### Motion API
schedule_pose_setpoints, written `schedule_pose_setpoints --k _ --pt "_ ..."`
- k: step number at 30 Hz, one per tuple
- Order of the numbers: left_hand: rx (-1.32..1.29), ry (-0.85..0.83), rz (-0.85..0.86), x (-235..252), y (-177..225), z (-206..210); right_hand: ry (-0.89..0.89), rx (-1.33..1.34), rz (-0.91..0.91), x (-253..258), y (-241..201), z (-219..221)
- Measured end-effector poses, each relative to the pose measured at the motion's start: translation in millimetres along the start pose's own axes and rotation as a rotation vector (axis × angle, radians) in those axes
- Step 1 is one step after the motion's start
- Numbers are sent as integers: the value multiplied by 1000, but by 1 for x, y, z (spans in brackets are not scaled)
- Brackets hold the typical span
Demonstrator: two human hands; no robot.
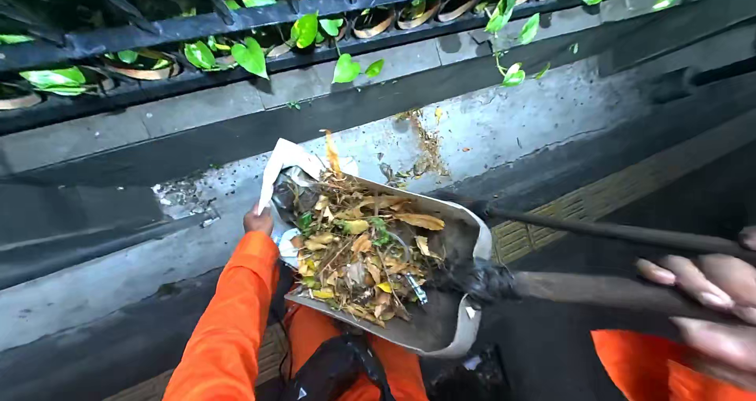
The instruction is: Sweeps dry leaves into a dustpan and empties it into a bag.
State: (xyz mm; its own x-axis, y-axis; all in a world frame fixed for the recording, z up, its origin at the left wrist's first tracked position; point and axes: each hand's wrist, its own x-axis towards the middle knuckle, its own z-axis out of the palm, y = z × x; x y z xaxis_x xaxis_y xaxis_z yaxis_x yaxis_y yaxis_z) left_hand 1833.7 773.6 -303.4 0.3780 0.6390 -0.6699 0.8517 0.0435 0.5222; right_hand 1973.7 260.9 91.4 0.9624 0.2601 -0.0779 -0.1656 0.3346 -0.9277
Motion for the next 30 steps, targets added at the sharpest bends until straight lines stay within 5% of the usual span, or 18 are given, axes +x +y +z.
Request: schedule_pose_setpoints --k 6,13,19,23,26,30 --pt "-182 -98 116 -48 -11 -30 -82 -193 174 84 79 49" --pt "-113 -257 200 -72 -39 -26 212 -310 114 77 130 85" --pt "-190 -343 208 -93 33 -6 236 -405 38 67 149 145" --pt "-92 -385 308 -85 58 -22 221 -574 -75 70 142 192" --pt "-32 -338 387 -72 83 -43 167 -860 53 73 147 227" --pt "-158 -209 470 -72 105 -87 127 -691 -168 80 128 257"
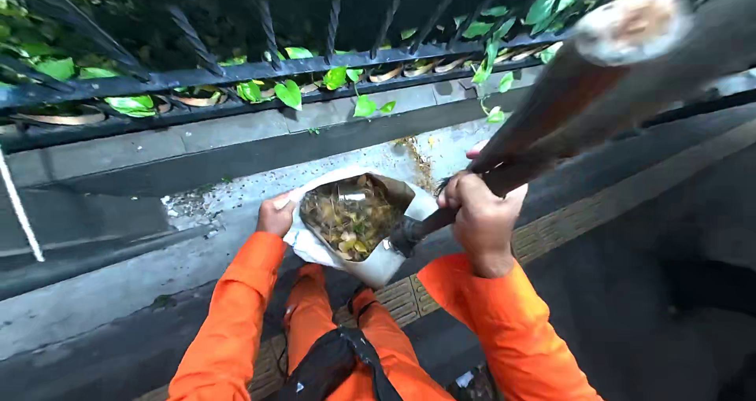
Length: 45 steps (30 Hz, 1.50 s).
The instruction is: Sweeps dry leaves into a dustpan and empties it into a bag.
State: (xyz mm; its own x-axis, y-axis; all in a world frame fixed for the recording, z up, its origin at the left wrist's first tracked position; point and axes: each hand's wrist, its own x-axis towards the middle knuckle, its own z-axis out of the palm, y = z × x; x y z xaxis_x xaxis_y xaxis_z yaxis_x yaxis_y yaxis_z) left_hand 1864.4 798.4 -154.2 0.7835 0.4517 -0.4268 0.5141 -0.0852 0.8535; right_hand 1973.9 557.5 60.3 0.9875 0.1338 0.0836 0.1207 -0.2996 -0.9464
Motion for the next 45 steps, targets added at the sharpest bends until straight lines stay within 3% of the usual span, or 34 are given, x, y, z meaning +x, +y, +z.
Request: schedule_pose_setpoints --k 5,9,12,21,26,29,32,36,39,41,43,45 --pt "27 -18 -154 -3 -23 18 -57 -335 239 3 9 31" --pt "-25 6 -237 -1 -54 18 -42 -239 133 -9 1 31" --pt "-43 17 -190 6 -60 12 -68 -270 246 -7 -3 31" --pt "55 92 -248 9 -61 -7 -57 -78 209 -3 -14 -54" --pt "6 231 -273 41 -59 -1 176 94 273 2 8 -107" --pt "30 337 -314 87 -30 -24 317 193 284 0 20 -113" --pt "32 405 -301 114 5 -48 347 271 229 0 15 -118" --pt "71 357 -296 120 15 -60 333 346 215 -9 21 -157" --pt "157 298 -314 117 -2 -53 401 442 233 -24 41 -201" --pt "108 354 -296 118 -13 -45 479 481 212 -38 52 -236" --pt "225 403 -280 110 -20 -46 560 517 205 -56 60 -267" --pt "559 386 -326 95 10 -40 589 578 191 -63 71 -284"
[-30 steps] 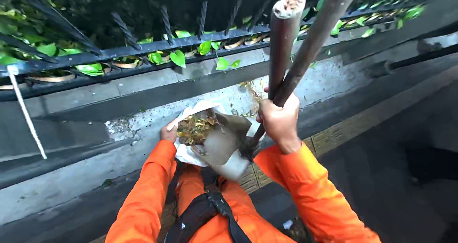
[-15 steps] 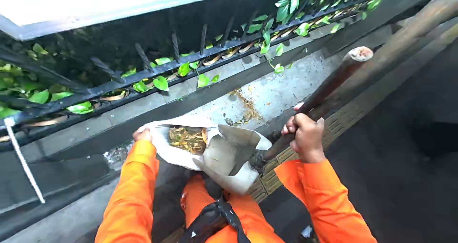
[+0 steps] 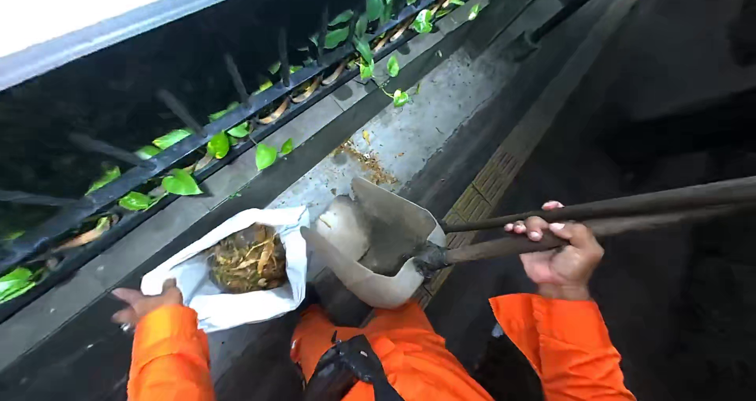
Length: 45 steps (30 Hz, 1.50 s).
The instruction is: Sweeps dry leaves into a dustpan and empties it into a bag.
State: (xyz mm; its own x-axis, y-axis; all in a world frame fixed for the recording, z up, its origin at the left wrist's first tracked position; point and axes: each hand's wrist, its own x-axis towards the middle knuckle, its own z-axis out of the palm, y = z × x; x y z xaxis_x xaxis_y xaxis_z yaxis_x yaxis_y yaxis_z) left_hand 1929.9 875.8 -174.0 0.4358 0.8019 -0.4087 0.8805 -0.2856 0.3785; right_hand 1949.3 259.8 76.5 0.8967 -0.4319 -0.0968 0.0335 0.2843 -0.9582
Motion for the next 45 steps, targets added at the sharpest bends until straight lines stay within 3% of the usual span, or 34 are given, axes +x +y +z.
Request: schedule_pose_setpoints --k 2,3,4,6,7,8,10,12,15,17,20,22,25,29,31,33,35,39,43,45 --pt "83 -40 118 -64 49 -4 -3 71 35 6 21 -7" --pt "-7 -168 208 -110 81 8 -18 65 37 9 39 -7" --pt "-97 -402 240 -160 115 29 -37 33 34 14 62 -5" --pt "-304 -1188 3 -255 183 87 -89 -86 44 23 110 -3" --pt "-445 -1472 -200 -298 211 121 -115 -145 93 30 129 -2" --pt "-568 -1567 -402 -340 237 153 -124 -162 160 36 144 -4" --pt "-711 -1339 -557 -402 286 209 -228 -112 220 67 155 -30" --pt "-770 -1209 -616 -404 302 272 -350 70 247 131 140 -93" --pt "-678 -1115 -604 -364 306 335 22 273 406 226 86 -200" --pt "-525 -1098 -602 -331 314 363 107 189 534 270 68 -262" --pt "-394 -958 -528 -290 317 394 -134 -240 958 314 69 -312" --pt "-336 -873 -528 -265 319 401 -54 -610 1208 353 107 -325" --pt "-392 -816 -587 -237 328 398 126 -992 1132 431 185 -348" --pt "-563 -789 -793 -203 329 381 175 -1033 998 546 279 -369" --pt "-622 -800 -866 -190 326 366 166 -1036 1007 582 311 -358" --pt "-632 -858 -919 -181 325 350 94 -1069 1047 571 331 -334" --pt "-581 -865 -923 -186 337 350 -102 -1181 1127 518 339 -309" --pt "-436 -730 -816 -211 378 383 -454 -1268 1309 400 292 -257" --pt "-459 -712 -745 -216 380 389 -403 -1038 1292 339 256 -251" --pt "-531 -741 -754 -212 378 378 -351 -1009 1233 338 257 -241"
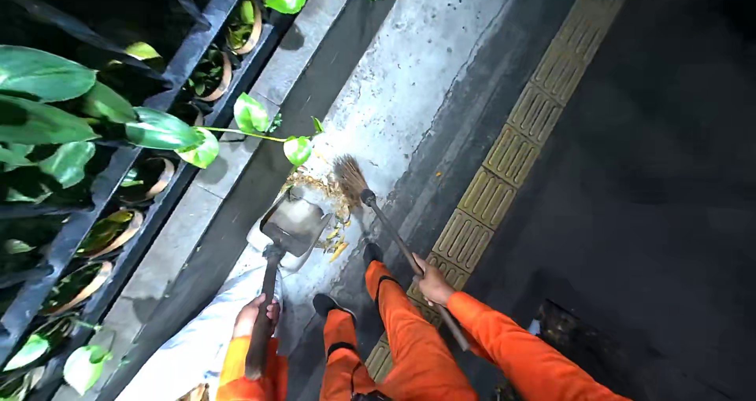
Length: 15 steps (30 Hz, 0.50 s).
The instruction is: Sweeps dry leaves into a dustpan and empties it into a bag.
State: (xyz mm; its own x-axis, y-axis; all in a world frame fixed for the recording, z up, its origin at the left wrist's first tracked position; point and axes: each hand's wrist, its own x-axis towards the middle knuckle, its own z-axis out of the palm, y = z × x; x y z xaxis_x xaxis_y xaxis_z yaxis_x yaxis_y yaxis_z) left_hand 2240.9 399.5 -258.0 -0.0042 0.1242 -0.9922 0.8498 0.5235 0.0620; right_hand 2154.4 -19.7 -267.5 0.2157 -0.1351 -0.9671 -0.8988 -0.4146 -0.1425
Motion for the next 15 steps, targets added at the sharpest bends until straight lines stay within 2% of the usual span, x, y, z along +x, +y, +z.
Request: schedule_pose_setpoints --k 2,5,7,9,11,15 --pt "-84 -38 -18 -7 5 -6 77 -25 -38 17 -38 3" --pt "-161 -57 -33 -3 13 -10 127 -118 -85 70 -114 10" --pt "-154 -27 -68 7 22 -2 117 -249 -112 95 -139 27" --pt "-133 -12 -92 12 25 1 56 -465 -116 79 -136 52" --pt "-110 -11 -81 16 22 -1 -7 -653 -95 49 -114 72" --pt "-90 -4 -38 23 15 -15 -84 -720 -102 -3 -68 59"
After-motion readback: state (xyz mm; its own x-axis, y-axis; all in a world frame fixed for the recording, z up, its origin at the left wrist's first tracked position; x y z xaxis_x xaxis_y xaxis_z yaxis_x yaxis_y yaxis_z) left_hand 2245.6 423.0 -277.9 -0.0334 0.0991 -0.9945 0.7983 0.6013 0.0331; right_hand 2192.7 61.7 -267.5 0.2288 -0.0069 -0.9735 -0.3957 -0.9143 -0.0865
